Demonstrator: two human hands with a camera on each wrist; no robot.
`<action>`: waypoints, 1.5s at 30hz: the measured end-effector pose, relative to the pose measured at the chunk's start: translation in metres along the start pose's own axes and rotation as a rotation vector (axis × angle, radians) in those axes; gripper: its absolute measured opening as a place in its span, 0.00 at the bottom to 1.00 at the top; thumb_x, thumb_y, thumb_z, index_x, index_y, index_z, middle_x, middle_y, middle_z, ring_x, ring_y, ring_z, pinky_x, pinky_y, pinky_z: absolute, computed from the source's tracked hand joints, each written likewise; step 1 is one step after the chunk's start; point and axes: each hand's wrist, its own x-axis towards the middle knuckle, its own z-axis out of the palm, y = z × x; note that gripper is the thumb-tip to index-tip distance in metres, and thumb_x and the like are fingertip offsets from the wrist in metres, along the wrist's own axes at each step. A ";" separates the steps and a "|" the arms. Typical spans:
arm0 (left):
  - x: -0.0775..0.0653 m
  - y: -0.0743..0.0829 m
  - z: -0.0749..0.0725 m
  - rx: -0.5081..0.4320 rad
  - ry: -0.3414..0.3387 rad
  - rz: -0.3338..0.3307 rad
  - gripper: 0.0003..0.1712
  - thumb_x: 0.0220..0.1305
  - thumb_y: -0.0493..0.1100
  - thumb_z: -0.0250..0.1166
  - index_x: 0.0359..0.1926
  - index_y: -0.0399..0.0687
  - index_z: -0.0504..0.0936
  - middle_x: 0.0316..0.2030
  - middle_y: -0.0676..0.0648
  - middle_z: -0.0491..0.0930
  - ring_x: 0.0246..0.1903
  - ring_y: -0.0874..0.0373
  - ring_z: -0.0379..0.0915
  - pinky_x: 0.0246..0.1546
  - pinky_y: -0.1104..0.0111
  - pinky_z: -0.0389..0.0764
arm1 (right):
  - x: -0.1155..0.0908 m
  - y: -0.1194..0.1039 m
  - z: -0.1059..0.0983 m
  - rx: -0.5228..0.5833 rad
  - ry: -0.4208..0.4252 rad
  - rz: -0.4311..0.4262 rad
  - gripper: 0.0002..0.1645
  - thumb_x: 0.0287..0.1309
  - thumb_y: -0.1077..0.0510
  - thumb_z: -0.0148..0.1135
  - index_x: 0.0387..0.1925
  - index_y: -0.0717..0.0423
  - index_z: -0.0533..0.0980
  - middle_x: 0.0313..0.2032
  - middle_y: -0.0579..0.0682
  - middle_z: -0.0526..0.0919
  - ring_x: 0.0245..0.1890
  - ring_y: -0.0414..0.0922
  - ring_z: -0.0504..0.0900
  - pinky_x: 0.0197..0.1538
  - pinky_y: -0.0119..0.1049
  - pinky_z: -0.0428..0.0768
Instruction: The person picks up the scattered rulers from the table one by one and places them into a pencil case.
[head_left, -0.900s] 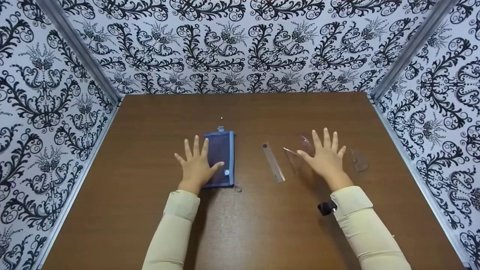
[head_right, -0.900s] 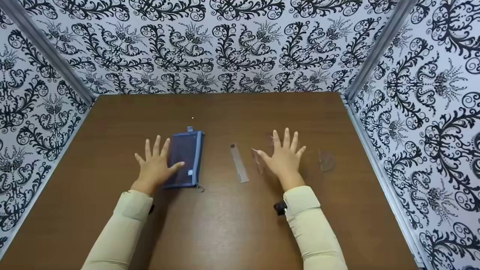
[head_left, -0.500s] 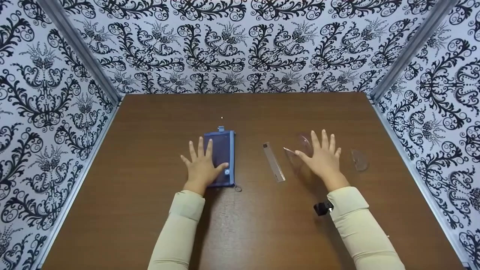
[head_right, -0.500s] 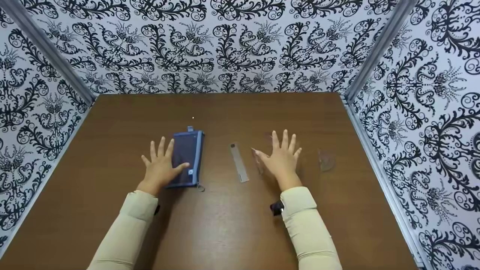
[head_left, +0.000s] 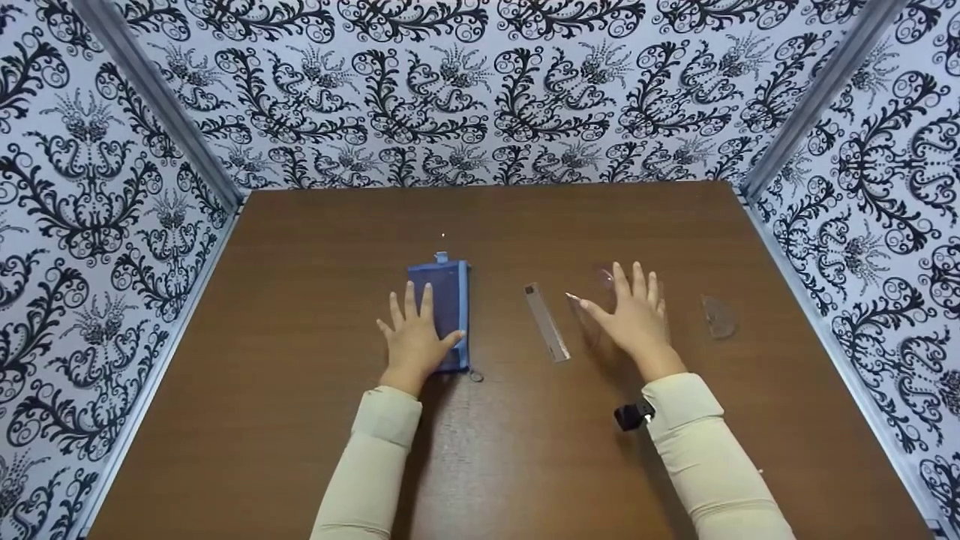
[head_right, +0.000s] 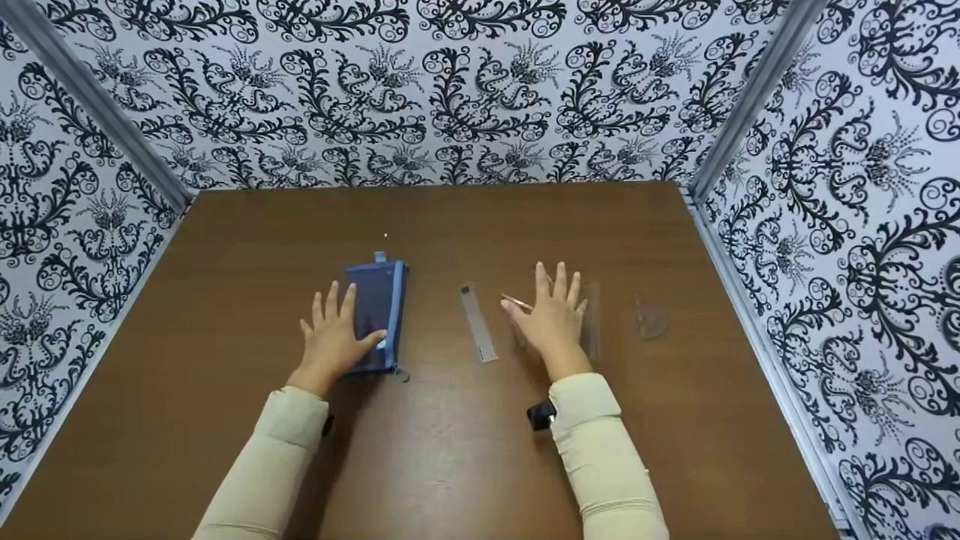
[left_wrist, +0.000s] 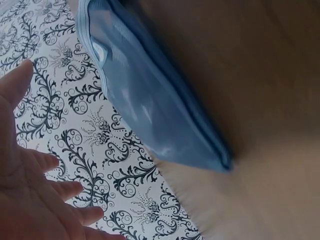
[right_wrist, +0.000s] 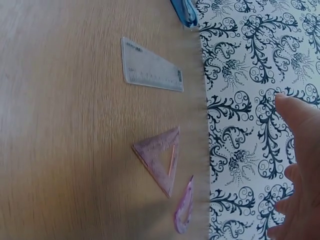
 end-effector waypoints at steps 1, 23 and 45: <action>-0.001 0.001 0.001 -0.002 -0.001 -0.003 0.58 0.53 0.69 0.65 0.76 0.50 0.49 0.75 0.37 0.42 0.72 0.33 0.31 0.60 0.31 0.48 | 0.000 0.000 0.001 0.002 0.003 -0.001 0.59 0.57 0.24 0.48 0.76 0.53 0.42 0.74 0.64 0.35 0.72 0.66 0.29 0.67 0.67 0.38; -0.019 0.019 0.017 -0.136 0.032 -0.049 0.58 0.51 0.60 0.72 0.74 0.44 0.52 0.71 0.33 0.51 0.70 0.33 0.47 0.62 0.37 0.56 | -0.002 -0.009 0.018 0.172 0.041 0.001 0.58 0.55 0.34 0.62 0.76 0.54 0.46 0.74 0.65 0.44 0.72 0.65 0.42 0.67 0.65 0.50; -0.026 0.033 0.027 -0.193 0.031 -0.169 0.45 0.55 0.50 0.72 0.68 0.37 0.63 0.63 0.31 0.62 0.63 0.37 0.58 0.55 0.51 0.72 | -0.002 -0.022 0.028 0.315 -0.004 -0.005 0.55 0.53 0.46 0.70 0.74 0.58 0.52 0.71 0.65 0.54 0.71 0.62 0.54 0.69 0.56 0.56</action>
